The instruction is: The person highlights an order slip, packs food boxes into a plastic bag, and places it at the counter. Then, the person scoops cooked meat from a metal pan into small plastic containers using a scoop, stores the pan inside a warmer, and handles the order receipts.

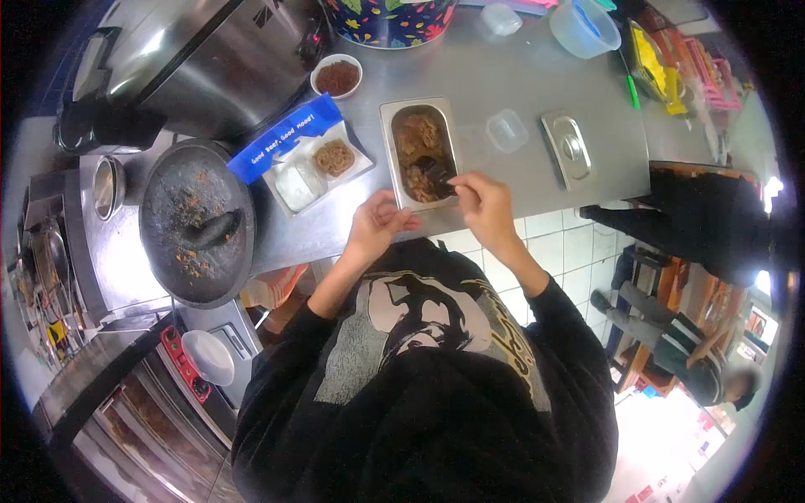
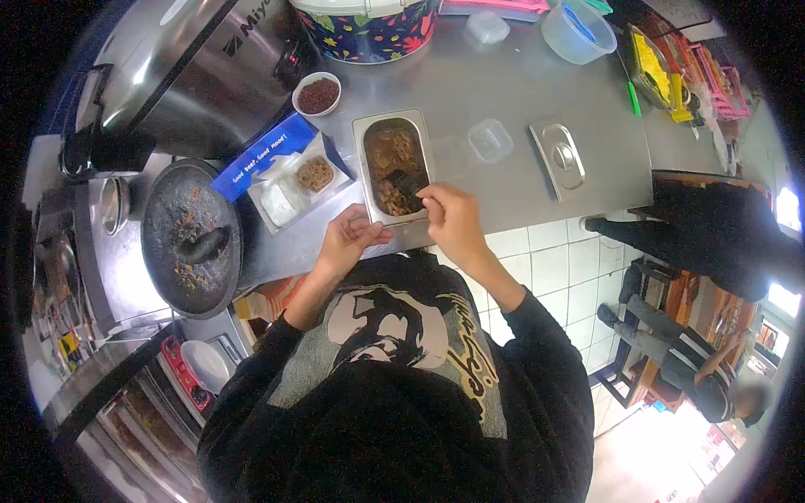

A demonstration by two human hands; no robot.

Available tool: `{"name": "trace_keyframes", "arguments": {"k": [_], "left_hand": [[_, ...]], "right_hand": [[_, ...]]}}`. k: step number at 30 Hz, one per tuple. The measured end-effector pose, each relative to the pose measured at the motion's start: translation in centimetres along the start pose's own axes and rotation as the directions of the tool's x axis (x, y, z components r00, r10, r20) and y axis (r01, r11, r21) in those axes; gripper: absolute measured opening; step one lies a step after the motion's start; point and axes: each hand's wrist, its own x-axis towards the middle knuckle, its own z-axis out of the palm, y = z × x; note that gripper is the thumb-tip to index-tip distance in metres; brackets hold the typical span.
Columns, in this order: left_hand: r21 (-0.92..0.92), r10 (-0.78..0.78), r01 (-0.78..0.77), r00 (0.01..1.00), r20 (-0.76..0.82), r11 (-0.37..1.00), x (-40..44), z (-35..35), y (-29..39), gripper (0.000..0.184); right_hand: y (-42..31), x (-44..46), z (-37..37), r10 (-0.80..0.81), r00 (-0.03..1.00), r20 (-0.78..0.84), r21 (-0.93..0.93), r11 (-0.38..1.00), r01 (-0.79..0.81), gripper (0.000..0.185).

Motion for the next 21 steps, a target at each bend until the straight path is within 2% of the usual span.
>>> {"name": "trace_keyframes", "arguments": {"k": [1,3,4,6,10,12,16,17,18,19,21], "left_hand": [[0.016,-0.008,0.008,1.000,0.001,1.000,0.0,0.1,0.0,0.020],[0.030,-0.007,0.007,1.000,0.001,1.000,0.1,0.3,-0.4,0.020],[0.046,-0.004,0.004,1.000,-0.003,0.999,0.2,0.4,-0.4,0.021],[0.051,-0.003,0.003,1.000,-0.002,0.999,0.2,0.5,-0.4,0.021],[0.057,0.011,-0.011,1.000,-0.004,0.998,0.2,0.8,-0.2,0.021],[0.051,0.008,-0.007,1.000,-0.013,0.999,0.3,0.8,-0.4,0.021],[0.068,0.010,-0.009,1.000,-0.010,0.998,0.3,0.9,-0.4,0.021],[0.067,0.013,-0.012,1.000,-0.011,0.998,0.4,1.0,-0.3,0.021],[0.079,0.033,-0.031,0.999,-0.027,0.996,0.3,1.0,-0.2,0.020],[0.090,0.054,-0.050,0.998,-0.043,0.995,0.3,1.1,-0.2,0.019],[0.091,0.060,-0.056,0.997,-0.043,0.994,0.3,1.1,-0.2,0.020]], "right_hand": [[0.0,-0.2,0.5,0.001,1.000,0.001,-0.001,1.000,-0.001,0.022],[0.2,-0.9,2.0,-0.203,0.979,-0.032,-0.083,0.976,0.200,0.020],[0.6,-0.9,2.0,-0.203,0.979,-0.034,-0.084,0.976,0.199,0.020],[1.1,-0.7,1.9,-0.254,0.966,-0.053,-0.268,0.935,0.231,0.020],[0.4,-1.2,2.3,-0.242,0.970,0.010,-0.223,0.945,0.238,0.023],[0.3,-0.9,1.9,-0.143,0.990,0.004,-0.066,0.988,0.142,0.023],[0.1,-0.3,1.5,-0.089,0.996,0.001,0.022,0.996,0.089,0.019],[0.2,-0.2,1.1,0.105,0.994,0.035,0.166,0.980,-0.109,0.015],[0.4,-0.2,0.8,0.288,0.953,0.097,0.295,0.906,-0.304,0.012],[0.8,-0.3,0.6,0.287,0.953,0.099,0.293,0.906,-0.304,0.012],[1.6,-0.4,0.6,0.383,0.922,0.057,0.514,0.780,-0.356,0.011]]}}
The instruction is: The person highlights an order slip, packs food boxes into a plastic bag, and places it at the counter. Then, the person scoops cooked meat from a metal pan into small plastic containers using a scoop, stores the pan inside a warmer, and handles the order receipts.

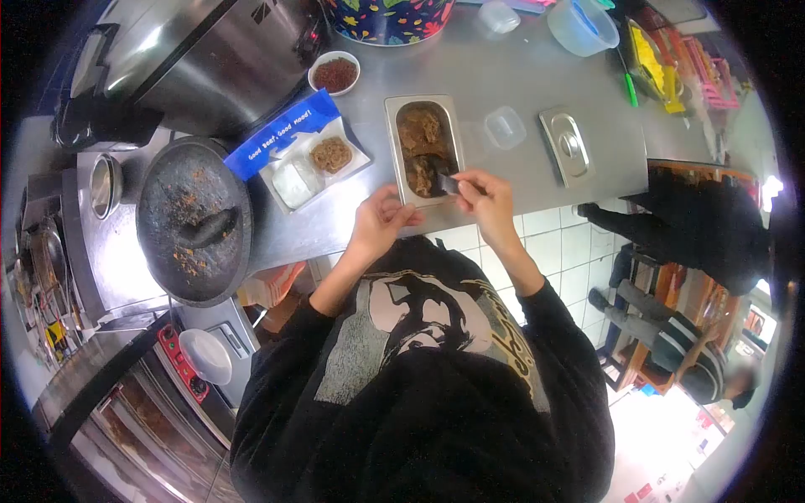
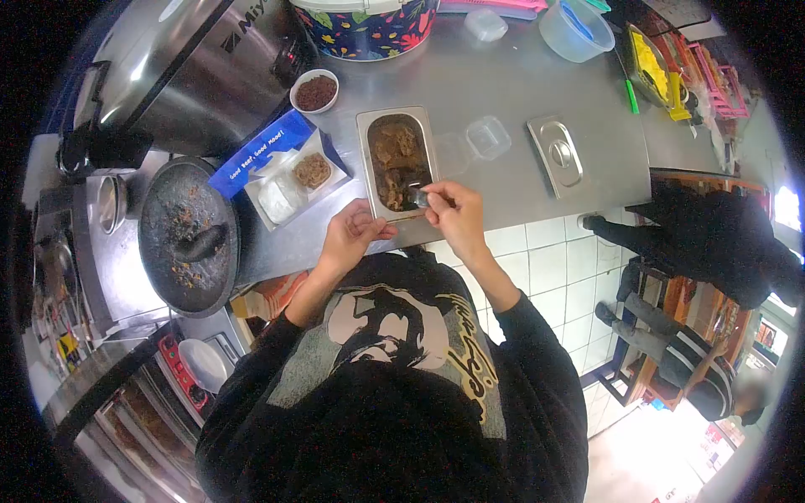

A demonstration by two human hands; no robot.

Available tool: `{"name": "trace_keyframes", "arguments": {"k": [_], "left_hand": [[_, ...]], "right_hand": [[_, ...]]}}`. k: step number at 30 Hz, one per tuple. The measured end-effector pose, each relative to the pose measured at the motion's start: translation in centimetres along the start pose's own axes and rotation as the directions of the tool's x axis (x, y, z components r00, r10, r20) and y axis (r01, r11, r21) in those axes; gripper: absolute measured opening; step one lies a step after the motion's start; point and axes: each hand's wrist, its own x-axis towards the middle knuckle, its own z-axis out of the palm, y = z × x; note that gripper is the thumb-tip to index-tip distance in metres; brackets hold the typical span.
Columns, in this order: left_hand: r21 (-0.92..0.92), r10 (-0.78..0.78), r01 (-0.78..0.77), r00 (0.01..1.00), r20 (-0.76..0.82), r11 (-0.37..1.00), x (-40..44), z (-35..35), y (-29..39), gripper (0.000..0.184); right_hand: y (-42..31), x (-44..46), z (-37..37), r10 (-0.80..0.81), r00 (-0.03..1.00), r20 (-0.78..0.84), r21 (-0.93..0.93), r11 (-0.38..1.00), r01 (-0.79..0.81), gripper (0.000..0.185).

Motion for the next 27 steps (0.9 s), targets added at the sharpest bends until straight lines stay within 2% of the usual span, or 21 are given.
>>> {"name": "trace_keyframes", "arguments": {"k": [1,3,7,9,11,13,17,20,22,23,25,27], "left_hand": [[0.002,0.006,-0.006,1.000,0.002,1.000,0.0,0.0,0.1,0.020],[0.024,-0.011,0.010,1.000,0.020,1.000,0.0,-0.1,0.5,0.019],[0.056,-0.016,0.014,0.999,0.035,0.998,0.0,-0.1,0.3,0.018],[0.064,-0.019,0.016,0.999,0.035,0.998,0.0,0.0,0.4,0.018],[0.072,-0.017,0.015,0.999,0.027,0.997,0.1,0.0,0.4,0.017],[0.038,0.011,-0.011,1.000,0.002,0.999,0.1,0.4,0.2,0.019],[0.049,0.005,-0.006,1.000,0.007,0.999,0.2,0.7,0.7,0.017],[0.094,0.013,-0.015,1.000,0.019,0.995,0.3,0.5,0.5,0.015],[0.075,0.011,-0.012,1.000,0.013,0.997,0.3,0.5,0.3,0.014],[0.075,0.010,-0.011,1.000,0.013,0.997,0.2,0.5,0.3,0.014],[0.074,0.015,-0.015,1.000,0.010,0.997,0.2,0.4,0.4,0.014],[0.081,0.013,-0.013,1.000,0.003,0.997,0.1,0.3,0.5,0.015]], "right_hand": [[-0.2,0.0,0.0,0.001,1.000,0.001,-0.001,1.000,-0.001,0.011],[-0.8,0.0,0.1,0.084,0.994,-0.076,0.158,0.985,-0.072,0.012],[0.6,-0.1,0.4,0.030,0.995,-0.093,0.154,0.988,-0.016,0.013],[0.9,-0.6,0.7,-0.032,0.999,-0.029,0.042,0.999,0.033,0.013],[0.6,-0.9,0.9,-0.014,0.999,-0.035,0.080,0.997,0.017,0.013],[1.3,-1.6,1.4,-0.123,0.992,-0.002,-0.014,0.992,0.123,0.013],[0.5,-2.1,2.0,-0.186,0.982,0.023,-0.069,0.980,0.187,0.013],[0.1,-1.9,1.5,-0.149,0.989,0.025,-0.048,0.988,0.150,0.013],[0.0,-1.9,1.0,-0.060,0.998,0.002,0.040,0.997,0.060,0.013],[0.0,-1.8,0.7,-0.059,0.998,0.002,0.040,0.997,0.059,0.013],[0.2,-1.5,0.2,-0.003,0.998,-0.057,0.155,0.988,0.012,0.013],[0.5,-1.2,-0.3,0.032,0.997,-0.063,0.155,0.988,-0.022,0.013]]}}
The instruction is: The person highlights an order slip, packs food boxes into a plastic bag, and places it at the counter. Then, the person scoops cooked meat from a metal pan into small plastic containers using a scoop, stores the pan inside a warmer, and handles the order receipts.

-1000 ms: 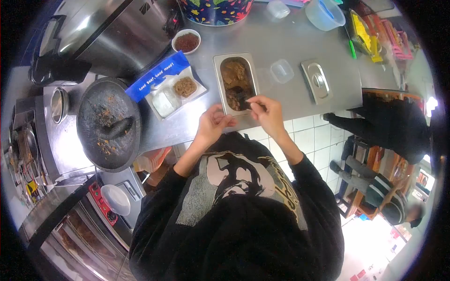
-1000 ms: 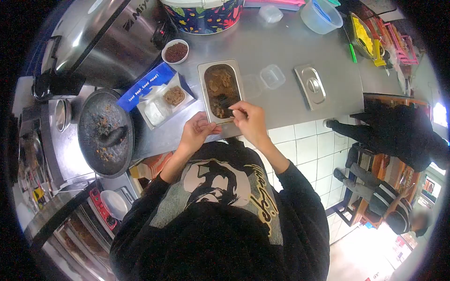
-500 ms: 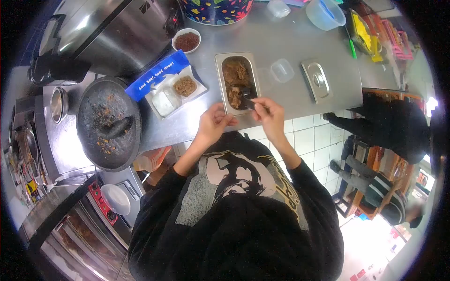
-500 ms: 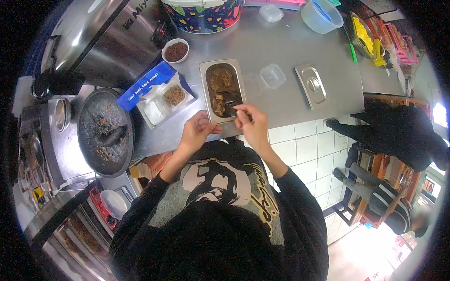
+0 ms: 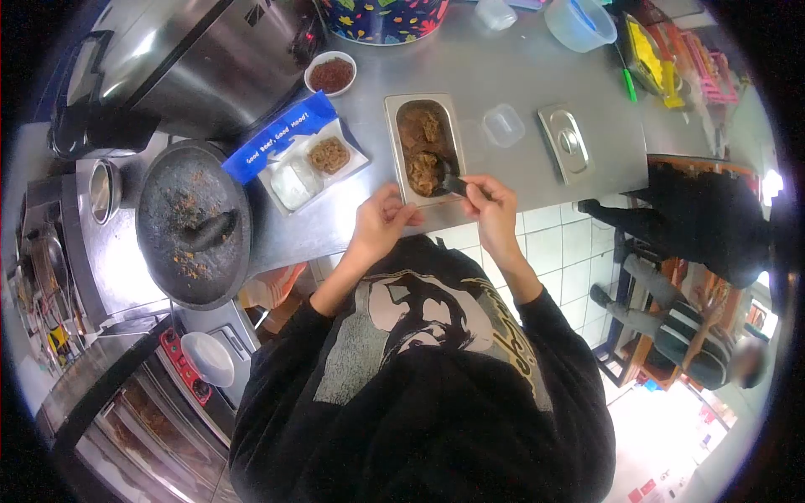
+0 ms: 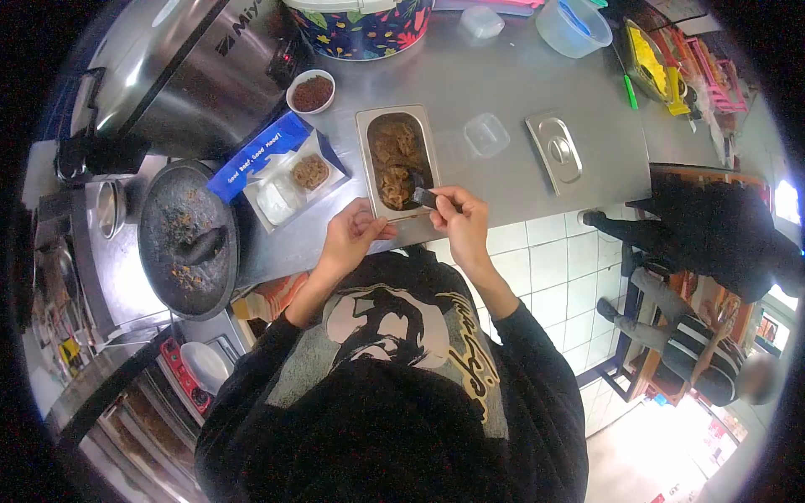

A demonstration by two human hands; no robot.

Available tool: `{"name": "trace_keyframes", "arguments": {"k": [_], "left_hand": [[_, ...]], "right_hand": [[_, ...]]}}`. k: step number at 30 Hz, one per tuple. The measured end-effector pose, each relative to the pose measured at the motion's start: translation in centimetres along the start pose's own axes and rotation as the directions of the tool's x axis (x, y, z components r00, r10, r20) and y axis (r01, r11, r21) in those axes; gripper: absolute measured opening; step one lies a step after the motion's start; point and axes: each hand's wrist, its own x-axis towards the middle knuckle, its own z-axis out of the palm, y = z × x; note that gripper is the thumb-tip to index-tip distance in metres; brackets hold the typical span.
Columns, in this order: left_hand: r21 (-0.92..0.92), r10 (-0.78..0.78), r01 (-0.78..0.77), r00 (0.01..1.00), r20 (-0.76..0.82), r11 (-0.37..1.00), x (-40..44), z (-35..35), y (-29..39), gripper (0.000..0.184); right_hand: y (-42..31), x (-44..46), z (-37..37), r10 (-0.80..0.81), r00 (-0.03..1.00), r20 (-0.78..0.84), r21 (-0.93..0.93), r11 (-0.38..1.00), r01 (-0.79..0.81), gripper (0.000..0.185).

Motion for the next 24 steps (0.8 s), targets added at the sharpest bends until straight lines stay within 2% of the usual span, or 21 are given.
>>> {"name": "trace_keyframes", "arguments": {"k": [2,5,12,14,15,16,17,18,20,24], "left_hand": [[0.008,-0.002,0.003,1.000,-0.006,1.000,-0.1,0.0,0.0,0.015],[-0.023,0.010,-0.010,1.000,0.002,1.000,-0.2,-0.1,0.1,0.016],[-0.031,-0.007,0.007,1.000,0.009,1.000,-0.3,-0.3,-0.1,0.019],[-0.022,-0.028,0.028,0.999,0.023,0.999,-0.3,-0.3,-0.1,0.020],[-0.032,-0.011,0.011,1.000,0.009,0.999,-0.3,-0.3,-0.1,0.018],[-0.040,0.008,-0.008,1.000,-0.006,0.999,-0.2,-0.3,-0.2,0.017],[-0.039,0.007,-0.008,1.000,-0.007,0.999,-0.3,-0.4,-0.3,0.017],[-0.055,0.005,-0.005,1.000,-0.011,0.998,-0.3,-0.4,-0.4,0.017],[-0.073,0.001,-0.002,1.000,-0.014,0.997,-0.2,-0.5,-0.4,0.018],[-0.067,-0.047,0.047,0.999,0.003,0.997,-0.2,-0.5,0.8,0.022]], "right_hand": [[0.4,0.3,-0.3,0.050,0.998,-0.046,0.124,0.991,-0.044,0.013],[0.1,0.8,-0.5,0.074,0.995,-0.073,0.160,0.985,-0.062,0.013],[0.6,1.8,-0.6,0.033,0.997,-0.074,0.138,0.990,-0.023,0.014],[0.4,1.8,0.4,-0.173,0.982,-0.081,-0.128,0.978,0.162,0.015],[0.5,1.9,0.8,-0.173,0.981,-0.083,-0.128,0.979,0.161,0.015],[0.6,2.0,1.2,-0.377,0.926,-0.033,-0.343,0.874,0.343,0.015],[0.7,2.1,1.5,-0.549,0.834,0.060,-0.526,0.692,0.494,0.016],[0.9,2.2,1.7,-0.550,0.833,0.060,-0.525,0.692,0.495,0.016],[1.1,2.3,1.9,-0.677,0.681,0.280,-0.616,0.417,0.668,0.019],[0.5,1.0,2.1,-0.631,0.714,0.302,-0.557,0.491,0.669,0.021]]}}
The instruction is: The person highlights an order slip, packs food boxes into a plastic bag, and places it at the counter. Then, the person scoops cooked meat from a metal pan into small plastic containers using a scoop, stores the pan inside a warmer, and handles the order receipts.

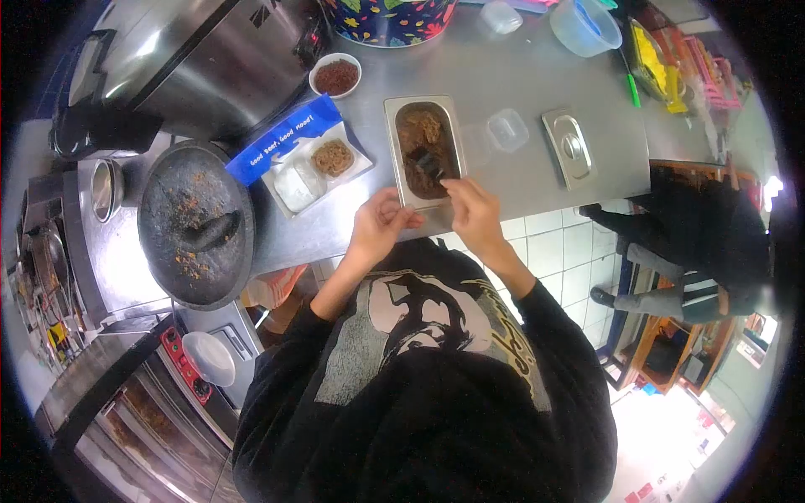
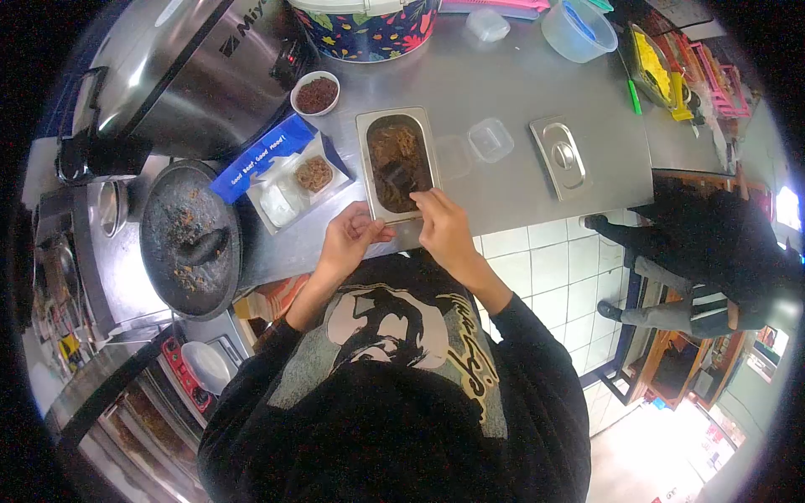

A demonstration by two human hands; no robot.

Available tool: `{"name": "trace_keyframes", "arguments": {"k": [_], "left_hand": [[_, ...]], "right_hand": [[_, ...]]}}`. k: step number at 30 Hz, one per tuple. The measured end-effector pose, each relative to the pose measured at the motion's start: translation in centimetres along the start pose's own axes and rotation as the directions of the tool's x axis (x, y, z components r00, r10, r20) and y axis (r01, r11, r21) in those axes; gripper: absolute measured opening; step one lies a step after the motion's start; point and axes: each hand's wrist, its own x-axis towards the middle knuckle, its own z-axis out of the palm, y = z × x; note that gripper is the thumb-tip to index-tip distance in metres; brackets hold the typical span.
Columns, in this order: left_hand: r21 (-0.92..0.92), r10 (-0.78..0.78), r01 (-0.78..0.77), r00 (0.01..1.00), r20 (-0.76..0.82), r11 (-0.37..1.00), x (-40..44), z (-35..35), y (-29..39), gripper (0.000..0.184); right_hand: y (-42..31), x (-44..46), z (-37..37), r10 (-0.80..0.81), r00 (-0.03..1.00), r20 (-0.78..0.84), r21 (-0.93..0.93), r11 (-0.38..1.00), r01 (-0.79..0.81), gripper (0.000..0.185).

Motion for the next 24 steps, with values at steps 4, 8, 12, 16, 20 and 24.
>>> {"name": "trace_keyframes", "arguments": {"k": [4,8,12,16,20,24], "left_hand": [[-0.001,0.005,-0.005,1.000,0.008,1.000,0.2,0.3,-0.1,0.023],[-0.001,-0.004,0.004,1.000,0.012,1.000,0.1,0.6,0.1,0.022],[0.055,-0.011,0.010,1.000,0.023,0.998,0.2,1.0,-0.2,0.021],[0.061,0.004,-0.007,0.999,0.045,0.998,0.3,1.1,0.0,0.020],[0.047,0.003,-0.005,0.999,0.043,0.999,0.1,0.9,-0.1,0.020],[0.081,-0.007,0.005,1.000,0.028,0.997,0.1,0.7,0.0,0.020]], "right_hand": [[-1.3,0.0,-0.9,0.176,0.983,0.044,0.092,0.979,-0.180,0.018],[-0.9,-0.4,-0.2,0.279,0.959,0.045,0.199,0.938,-0.282,0.012],[-0.4,-0.4,0.0,0.322,0.942,0.089,0.203,0.920,-0.334,0.011],[-1.0,-0.7,-0.6,0.422,0.899,0.116,0.368,0.823,-0.434,0.013],[-1.4,-0.9,-0.9,0.442,0.891,0.101,0.426,0.790,-0.440,0.015],[-0.1,-1.0,-1.6,0.567,0.817,0.101,0.454,0.705,-0.545,0.015]]}}
